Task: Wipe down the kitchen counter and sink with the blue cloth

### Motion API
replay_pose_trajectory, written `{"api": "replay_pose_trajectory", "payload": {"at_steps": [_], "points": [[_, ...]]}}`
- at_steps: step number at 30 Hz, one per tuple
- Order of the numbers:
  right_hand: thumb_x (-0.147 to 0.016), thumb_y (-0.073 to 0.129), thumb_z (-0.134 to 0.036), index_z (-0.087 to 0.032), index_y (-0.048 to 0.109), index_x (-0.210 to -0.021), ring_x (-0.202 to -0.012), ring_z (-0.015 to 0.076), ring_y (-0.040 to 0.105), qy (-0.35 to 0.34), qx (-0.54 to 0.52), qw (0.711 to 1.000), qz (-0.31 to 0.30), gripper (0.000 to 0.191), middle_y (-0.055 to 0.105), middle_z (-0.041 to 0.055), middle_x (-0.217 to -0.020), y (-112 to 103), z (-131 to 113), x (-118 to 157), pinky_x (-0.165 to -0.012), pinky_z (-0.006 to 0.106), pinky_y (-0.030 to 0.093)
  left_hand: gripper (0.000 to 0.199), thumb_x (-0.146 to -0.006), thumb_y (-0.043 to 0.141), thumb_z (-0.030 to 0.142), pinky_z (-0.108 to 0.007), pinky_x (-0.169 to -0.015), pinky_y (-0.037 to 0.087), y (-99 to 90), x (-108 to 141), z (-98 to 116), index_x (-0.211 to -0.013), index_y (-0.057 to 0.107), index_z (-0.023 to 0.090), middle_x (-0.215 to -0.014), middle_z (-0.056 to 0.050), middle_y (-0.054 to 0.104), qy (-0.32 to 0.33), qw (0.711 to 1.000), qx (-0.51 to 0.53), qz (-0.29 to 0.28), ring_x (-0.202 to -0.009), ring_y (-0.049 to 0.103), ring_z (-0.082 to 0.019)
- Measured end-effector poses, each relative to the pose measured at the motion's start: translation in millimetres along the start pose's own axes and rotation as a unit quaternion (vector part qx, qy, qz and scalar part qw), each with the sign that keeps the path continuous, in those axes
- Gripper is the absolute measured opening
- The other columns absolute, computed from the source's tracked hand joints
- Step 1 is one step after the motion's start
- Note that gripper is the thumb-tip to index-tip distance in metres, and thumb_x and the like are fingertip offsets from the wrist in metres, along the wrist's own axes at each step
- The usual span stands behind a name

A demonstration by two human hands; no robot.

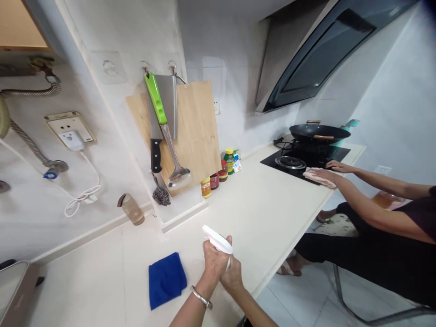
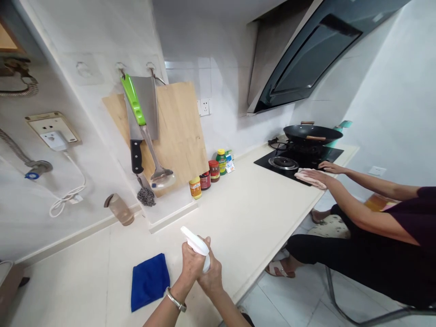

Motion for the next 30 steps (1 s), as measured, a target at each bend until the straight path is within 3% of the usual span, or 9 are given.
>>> {"api": "replay_pose_trajectory", "payload": {"at_steps": [9,12,15,19,21,25,26,28,30], "points": [[-0.077,0.067,-0.046,-0.012,0.055,-0.129,-0.090,0.0263,0.074,0.032,-0.106,0.991,-0.078,0.063,0.076,0.0126,-0.102,-1.4,10.1,-5.4,-0.078,0.034,0.061,0.044,-0.070,0.075,0.050,-0.026,-0.053,0.036,-4.0,-4.4,-2.2,-0.053,0.051,0.017,-0.055,0.001,0.052,-0.001,0.997,0.041,-0.061,-0.054,0.047,-0.010],[-0.073,0.070,-0.045,-0.013,0.060,-0.121,-0.080,0.0253,0.073,0.055,-0.137,0.984,-0.104,0.058,0.077,0.0105,-0.094,-1.5,11.0,-8.0,-0.070,0.033,0.060,0.041,-0.072,0.073,0.049,-0.027,-0.054,0.037,-3.7,-3.5,-5.8,-0.054,0.053,0.017,-0.054,0.001,0.053,0.000,0.998,0.036,-0.050,-0.054,0.049,-0.011],[-0.070,0.071,-0.043,-0.015,0.066,-0.104,-0.070,0.0237,0.069,0.079,-0.174,0.970,-0.150,0.043,0.075,0.0078,-0.082,-3.3,8.9,-11.5,-0.062,0.032,0.057,0.033,-0.075,0.069,0.045,-0.028,-0.059,0.042,-4.8,2.2,-13.6,-0.060,0.060,0.017,-0.058,-0.001,0.060,0.016,1.000,-0.007,-0.003,-0.058,0.055,-0.014],[-0.064,0.072,-0.036,-0.018,0.066,-0.084,-0.071,0.0224,0.066,0.100,-0.199,0.956,-0.190,0.028,0.072,0.0046,-0.076,-13.2,1.1,-21.8,-0.063,0.031,0.054,0.022,-0.069,0.071,0.036,-0.033,-0.073,0.050,-15.7,7.2,-20.3,-0.069,0.068,0.015,-0.075,-0.007,0.072,0.034,0.995,-0.084,0.027,-0.075,0.065,-0.021],[-0.063,0.071,-0.034,-0.018,0.066,-0.083,-0.073,0.0209,0.064,0.101,-0.215,0.942,-0.237,0.026,0.072,0.0031,-0.078,-19.4,-4.5,-29.1,-0.064,0.030,0.053,0.027,-0.067,0.074,0.040,-0.034,-0.076,0.052,-25.2,4.0,-16.7,-0.073,0.070,0.014,-0.078,-0.008,0.074,0.010,0.996,-0.082,-0.015,-0.080,0.066,-0.023],[-0.066,0.068,-0.029,-0.017,0.065,-0.084,-0.064,0.0152,0.058,0.128,-0.229,0.906,-0.332,0.022,0.067,-0.0008,-0.073,-29.0,-12.4,-39.2,-0.060,0.027,0.048,0.037,-0.066,0.077,0.047,-0.032,-0.083,0.054,-40.0,-10.5,4.2,-0.087,0.074,0.016,-0.089,-0.006,0.078,0.020,0.976,-0.044,-0.211,-0.086,0.069,-0.022],[-0.065,0.068,-0.028,-0.017,0.065,-0.084,-0.064,0.0151,0.058,0.132,-0.220,0.906,-0.337,0.022,0.067,-0.0010,-0.072,-30.8,-12.7,-39.3,-0.060,0.027,0.048,0.034,-0.067,0.077,0.046,-0.032,-0.084,0.054,-40.9,-13.7,8.8,-0.086,0.075,0.018,-0.089,-0.005,0.079,0.032,0.970,-0.052,-0.235,-0.086,0.069,-0.021],[-0.065,0.069,-0.029,-0.017,0.065,-0.089,-0.069,0.0177,0.062,0.131,-0.183,0.921,-0.317,0.027,0.069,0.0009,-0.077,-33.1,-10.9,-36.0,-0.065,0.030,0.051,0.022,-0.066,0.077,0.043,-0.033,-0.087,0.055,-37.6,-17.7,12.7,-0.076,0.076,0.024,-0.084,-0.002,0.080,0.045,0.972,-0.075,-0.220,-0.084,0.071,-0.022],[-0.065,0.072,-0.031,-0.018,0.065,-0.100,-0.082,0.0227,0.067,0.114,-0.124,0.955,-0.246,0.038,0.072,0.0049,-0.091,-32.6,-7.8,-29.0,-0.075,0.035,0.056,0.011,-0.065,0.077,0.039,-0.035,-0.090,0.056,-27.4,-16.4,8.7,-0.068,0.074,0.028,-0.083,-0.001,0.081,0.044,0.984,-0.080,-0.155,-0.085,0.073,-0.024]]}}
Point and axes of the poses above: each hand's wrist, its own x-axis away from the middle knuckle, its own y-axis out of the palm, z = x × y, the point moved 1 cm from there along -x, towards the middle knuckle
